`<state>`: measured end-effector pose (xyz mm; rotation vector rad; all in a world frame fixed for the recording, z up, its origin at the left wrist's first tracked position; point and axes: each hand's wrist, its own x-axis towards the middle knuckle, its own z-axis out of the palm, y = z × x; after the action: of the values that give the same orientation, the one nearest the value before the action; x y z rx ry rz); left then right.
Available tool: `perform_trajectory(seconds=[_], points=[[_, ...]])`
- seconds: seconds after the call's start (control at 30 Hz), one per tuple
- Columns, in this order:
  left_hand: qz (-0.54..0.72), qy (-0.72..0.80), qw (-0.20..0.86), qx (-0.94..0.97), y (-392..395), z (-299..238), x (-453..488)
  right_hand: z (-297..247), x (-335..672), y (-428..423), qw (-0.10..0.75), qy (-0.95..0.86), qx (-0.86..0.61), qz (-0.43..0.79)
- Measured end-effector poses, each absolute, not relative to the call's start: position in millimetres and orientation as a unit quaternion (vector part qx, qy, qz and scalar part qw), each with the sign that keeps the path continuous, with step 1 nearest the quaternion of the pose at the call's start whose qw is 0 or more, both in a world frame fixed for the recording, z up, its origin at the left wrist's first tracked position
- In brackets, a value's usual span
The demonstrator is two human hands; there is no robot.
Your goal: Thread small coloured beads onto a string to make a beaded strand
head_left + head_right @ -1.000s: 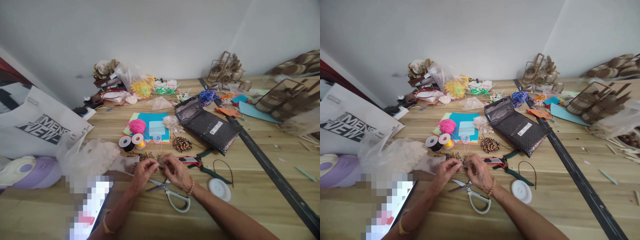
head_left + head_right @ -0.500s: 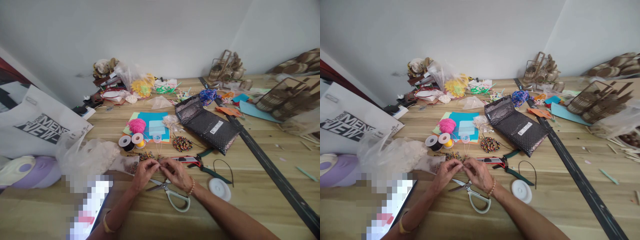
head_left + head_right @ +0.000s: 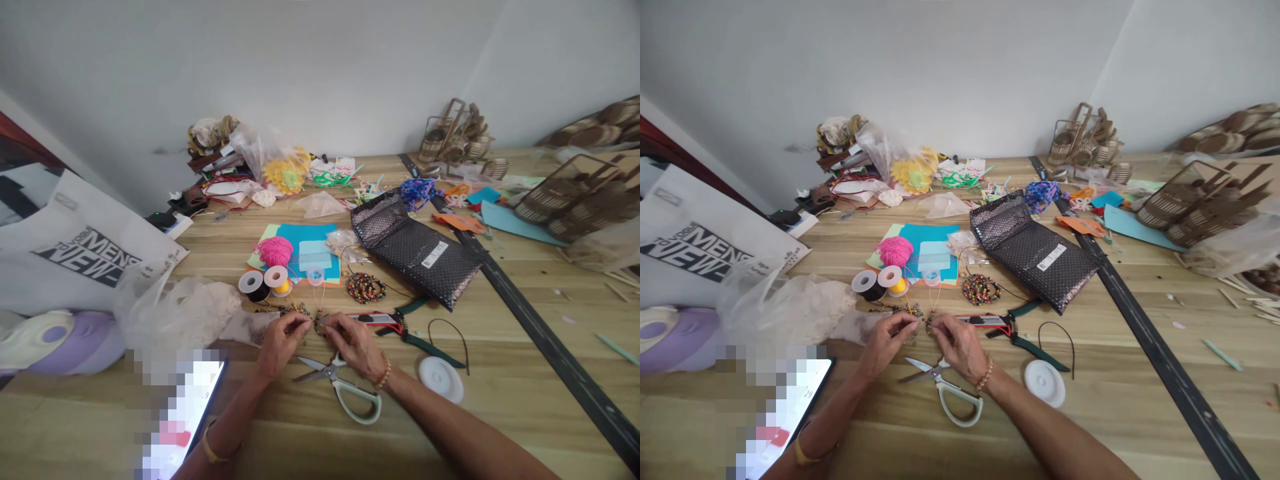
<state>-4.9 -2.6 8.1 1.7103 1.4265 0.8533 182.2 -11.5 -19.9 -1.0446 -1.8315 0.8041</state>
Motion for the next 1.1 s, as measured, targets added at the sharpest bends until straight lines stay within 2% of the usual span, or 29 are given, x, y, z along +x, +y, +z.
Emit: perform_trajectory(seconds=[0.2, 0.37, 0.73, 1.1], points=[[0.308, 0.535, 0.244, 0.748, 5, 8, -19, -18, 182, -11, 0.447, -0.717, -0.427, 0.322], [0.233, 0.516, 0.180, 0.804, 5, 5, -23, -18, 181, -11, 0.454, -0.702, -0.440, 0.329], [0.135, 0.522, 0.121, 0.834, -3, 3, -14, -18, 183, -8, 0.479, -0.683, -0.434, 0.339], [0.170, 0.506, 0.116, 0.838, -6, -3, -9, -29, 183, -4, 0.517, -0.579, -0.459, 0.433]])
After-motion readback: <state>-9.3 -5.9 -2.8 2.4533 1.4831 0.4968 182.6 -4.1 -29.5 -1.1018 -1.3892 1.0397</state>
